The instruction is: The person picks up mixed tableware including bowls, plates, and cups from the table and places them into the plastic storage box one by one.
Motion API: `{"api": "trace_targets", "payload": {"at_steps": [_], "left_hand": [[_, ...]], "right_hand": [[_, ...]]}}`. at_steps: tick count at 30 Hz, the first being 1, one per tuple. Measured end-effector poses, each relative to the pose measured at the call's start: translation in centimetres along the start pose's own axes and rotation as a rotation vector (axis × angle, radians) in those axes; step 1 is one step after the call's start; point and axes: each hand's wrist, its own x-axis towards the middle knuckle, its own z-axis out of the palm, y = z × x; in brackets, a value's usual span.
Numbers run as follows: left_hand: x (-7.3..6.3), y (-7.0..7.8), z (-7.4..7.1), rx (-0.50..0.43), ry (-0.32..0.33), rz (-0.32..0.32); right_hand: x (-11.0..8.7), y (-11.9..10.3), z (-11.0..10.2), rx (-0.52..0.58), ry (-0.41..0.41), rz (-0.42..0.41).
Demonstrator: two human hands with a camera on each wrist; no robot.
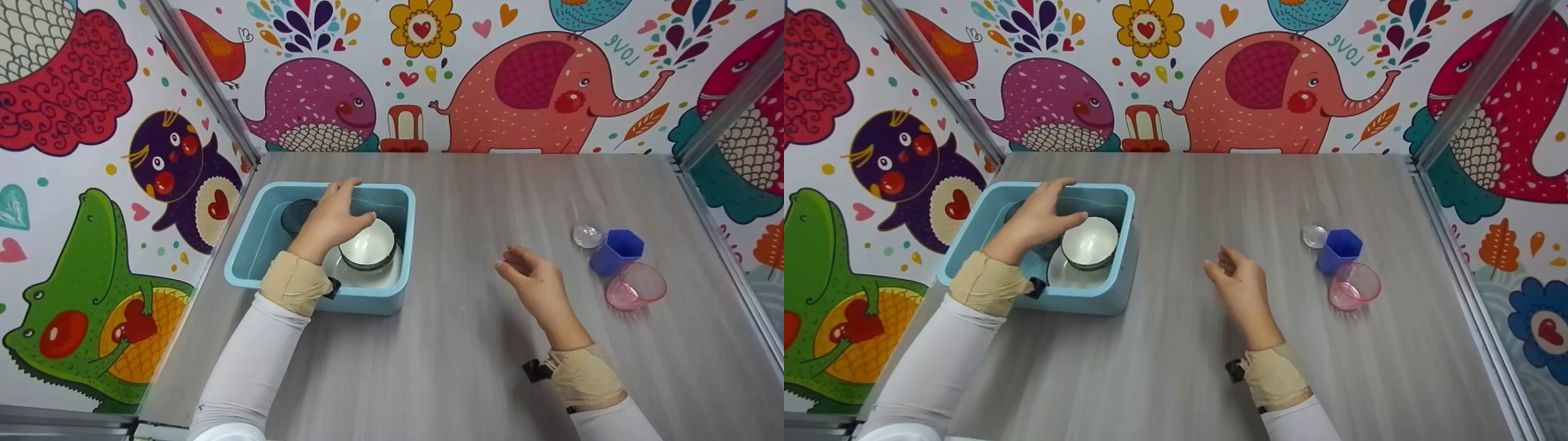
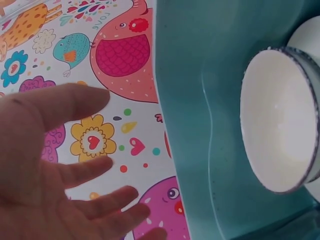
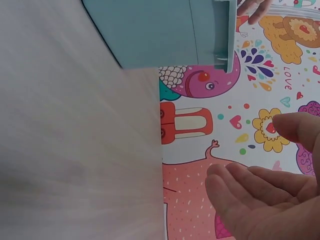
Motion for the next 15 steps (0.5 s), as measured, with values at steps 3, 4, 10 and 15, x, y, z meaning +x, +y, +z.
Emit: {"api": "trace_targets", "payload": {"at_steps": [3,4,10,15], "left_hand": [[-0.1,0.0,0.1,-0.002,-0.003,0.005],[-0.1,0.0,0.2,-0.006,-0.005,0.003],[-0.1,0.1,0.5,-0.019,-0.017,-0.007],[-0.1,0.4,0.6,-0.016,-0.03,-0.003]], "right_hand": [[0.0,0.4,-0.3,-0.04,0.024,-0.014],[0.0,0.5,-0.4,-0.051,0.031,-0.02],[-0.1,1.1,-1.0,-0.079,0.061,-0.03],[-0.4,1.4,-1.6,-0.073,0.074,-0.028]]}}
